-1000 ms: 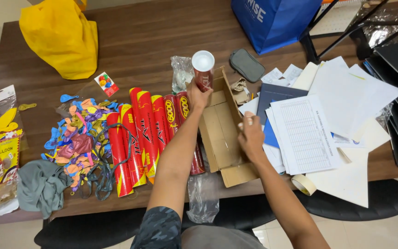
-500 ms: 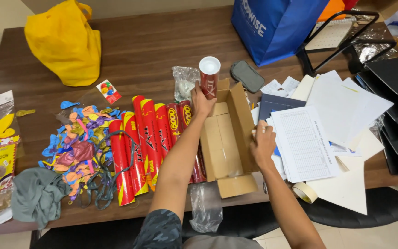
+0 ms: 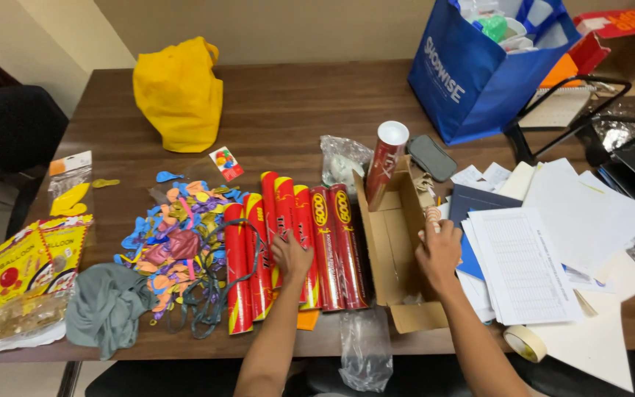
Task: The person organizes various items on a cluttered table, including moving a blue shopping bag, handling a yellow bag, and sorting through papers and binders. They then pick up multiple red cylindrical tubes and place them into a cardboard box, followed by arranging a striped cloth and other small items.
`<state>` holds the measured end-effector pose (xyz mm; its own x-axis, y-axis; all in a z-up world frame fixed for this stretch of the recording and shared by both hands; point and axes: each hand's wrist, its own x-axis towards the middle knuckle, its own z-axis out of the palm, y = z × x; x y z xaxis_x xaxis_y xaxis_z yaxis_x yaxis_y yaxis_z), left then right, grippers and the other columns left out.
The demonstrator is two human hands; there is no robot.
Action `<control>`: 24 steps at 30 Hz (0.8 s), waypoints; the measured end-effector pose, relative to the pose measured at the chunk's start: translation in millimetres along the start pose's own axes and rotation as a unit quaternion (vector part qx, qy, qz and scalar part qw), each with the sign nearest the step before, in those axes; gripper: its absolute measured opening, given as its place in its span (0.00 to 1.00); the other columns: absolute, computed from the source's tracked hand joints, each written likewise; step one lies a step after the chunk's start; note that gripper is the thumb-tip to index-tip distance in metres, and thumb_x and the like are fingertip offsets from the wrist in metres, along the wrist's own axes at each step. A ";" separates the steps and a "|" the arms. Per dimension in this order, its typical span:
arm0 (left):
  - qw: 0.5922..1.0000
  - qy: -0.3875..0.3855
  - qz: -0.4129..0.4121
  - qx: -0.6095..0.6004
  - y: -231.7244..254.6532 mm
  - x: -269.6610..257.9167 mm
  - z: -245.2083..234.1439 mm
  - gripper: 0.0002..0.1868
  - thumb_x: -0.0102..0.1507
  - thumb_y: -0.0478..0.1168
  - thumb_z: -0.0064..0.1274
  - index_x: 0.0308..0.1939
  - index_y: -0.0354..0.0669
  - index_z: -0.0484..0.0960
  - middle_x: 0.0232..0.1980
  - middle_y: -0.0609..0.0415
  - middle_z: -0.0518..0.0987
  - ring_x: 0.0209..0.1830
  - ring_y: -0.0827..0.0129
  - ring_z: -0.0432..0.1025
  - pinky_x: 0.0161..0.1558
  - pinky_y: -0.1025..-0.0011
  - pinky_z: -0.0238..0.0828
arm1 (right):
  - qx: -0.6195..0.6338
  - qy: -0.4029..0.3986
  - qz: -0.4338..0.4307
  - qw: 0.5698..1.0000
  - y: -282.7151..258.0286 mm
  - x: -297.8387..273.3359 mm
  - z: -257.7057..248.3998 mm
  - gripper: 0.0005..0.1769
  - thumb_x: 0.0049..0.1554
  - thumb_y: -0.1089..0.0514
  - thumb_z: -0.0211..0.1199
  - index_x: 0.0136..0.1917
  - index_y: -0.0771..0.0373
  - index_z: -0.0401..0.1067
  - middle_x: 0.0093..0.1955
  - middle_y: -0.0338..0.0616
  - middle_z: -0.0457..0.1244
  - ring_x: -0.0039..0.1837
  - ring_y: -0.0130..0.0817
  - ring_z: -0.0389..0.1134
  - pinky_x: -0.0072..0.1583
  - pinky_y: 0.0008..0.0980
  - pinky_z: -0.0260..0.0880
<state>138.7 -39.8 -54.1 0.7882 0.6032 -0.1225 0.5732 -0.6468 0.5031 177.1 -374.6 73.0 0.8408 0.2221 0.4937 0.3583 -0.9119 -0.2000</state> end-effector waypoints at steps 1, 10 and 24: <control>1.000 0.006 -0.001 -0.003 -10.9 -6.8 -1.4 0.48 0.52 0.48 0.72 0.72 0.51 0.63 0.76 0.34 0.51 0.73 0.41 0.51 0.68 0.44 0.55 | 0.002 0.004 -0.005 1.000 -19.6 3.0 -11.9 0.24 0.43 0.62 0.68 0.55 0.60 0.72 0.58 0.58 0.60 0.54 0.56 0.60 0.53 0.49 0.65; 0.953 -0.118 -0.044 -0.275 -41.2 -6.8 -3.1 0.59 0.49 0.41 0.70 0.78 0.44 0.49 0.69 0.36 0.67 0.64 0.44 0.68 0.62 0.54 0.70 | 0.204 0.029 0.014 0.978 -156.9 -21.3 -32.5 0.29 0.45 0.64 0.63 0.62 0.58 0.69 0.57 0.53 0.62 0.57 0.54 0.64 0.57 0.48 0.67; 0.691 -0.175 -0.053 -0.699 -86.2 -69.8 -33.4 0.35 0.64 0.48 0.52 0.74 0.46 0.61 0.65 0.43 0.76 0.59 0.58 0.75 0.56 0.62 0.76 | 0.400 -0.246 -0.029 0.882 -242.2 -133.8 103.8 0.44 0.59 0.55 0.53 0.84 0.62 0.40 0.83 0.59 0.37 0.84 0.55 0.39 0.79 0.44 0.41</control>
